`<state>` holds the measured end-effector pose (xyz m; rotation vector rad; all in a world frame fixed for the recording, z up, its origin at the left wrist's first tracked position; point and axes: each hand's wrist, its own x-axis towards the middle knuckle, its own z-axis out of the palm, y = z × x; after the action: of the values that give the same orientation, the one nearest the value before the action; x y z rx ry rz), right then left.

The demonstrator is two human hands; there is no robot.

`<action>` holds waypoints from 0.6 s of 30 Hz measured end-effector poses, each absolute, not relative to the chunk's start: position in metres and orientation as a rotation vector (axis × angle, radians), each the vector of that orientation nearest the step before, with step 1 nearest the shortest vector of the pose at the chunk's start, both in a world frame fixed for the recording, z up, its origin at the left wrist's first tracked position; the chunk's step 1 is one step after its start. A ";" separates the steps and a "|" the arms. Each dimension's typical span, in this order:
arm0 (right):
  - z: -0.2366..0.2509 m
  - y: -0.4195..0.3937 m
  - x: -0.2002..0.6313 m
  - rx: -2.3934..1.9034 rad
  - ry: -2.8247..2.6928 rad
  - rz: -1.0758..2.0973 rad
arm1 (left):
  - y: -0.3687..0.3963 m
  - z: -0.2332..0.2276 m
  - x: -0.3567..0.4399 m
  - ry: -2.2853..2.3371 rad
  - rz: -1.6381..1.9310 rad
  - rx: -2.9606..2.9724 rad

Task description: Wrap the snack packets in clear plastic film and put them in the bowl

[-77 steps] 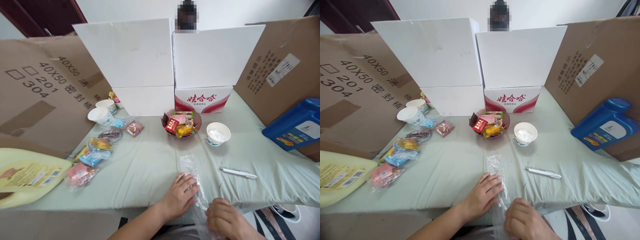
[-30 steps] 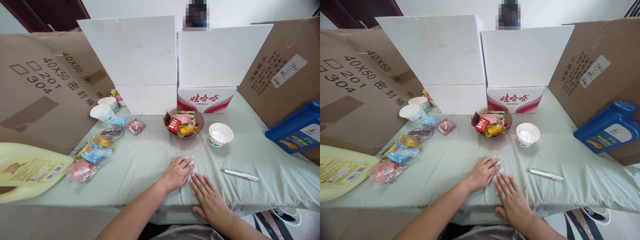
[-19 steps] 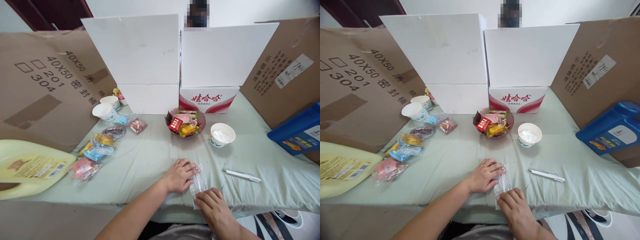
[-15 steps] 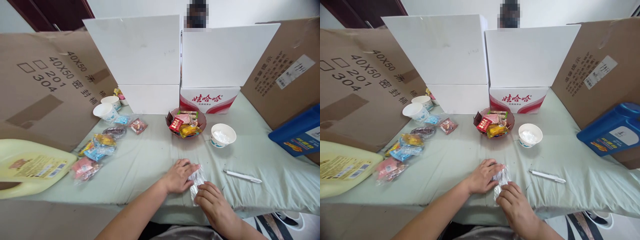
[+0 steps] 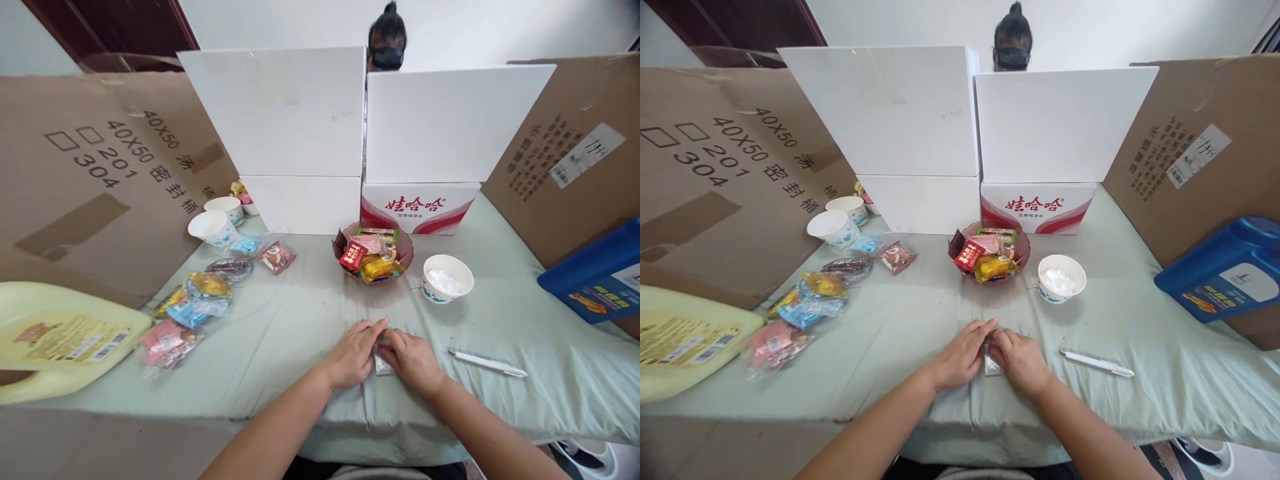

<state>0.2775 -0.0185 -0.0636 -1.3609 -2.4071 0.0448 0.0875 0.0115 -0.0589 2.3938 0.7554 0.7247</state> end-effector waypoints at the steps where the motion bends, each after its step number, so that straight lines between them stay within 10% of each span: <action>1: -0.064 -0.020 0.278 -1.381 -2.393 0.037 | 0.011 -0.058 0.087 0.792 0.799 2.356; 18: -0.048 -0.017 0.295 -1.665 -2.104 -0.139 | 0.007 -0.049 0.094 0.987 0.564 2.537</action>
<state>0.2948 -0.0169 -0.0477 -1.6655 -2.1040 -0.1393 0.0944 0.0068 -0.0489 2.5371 0.9872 0.5644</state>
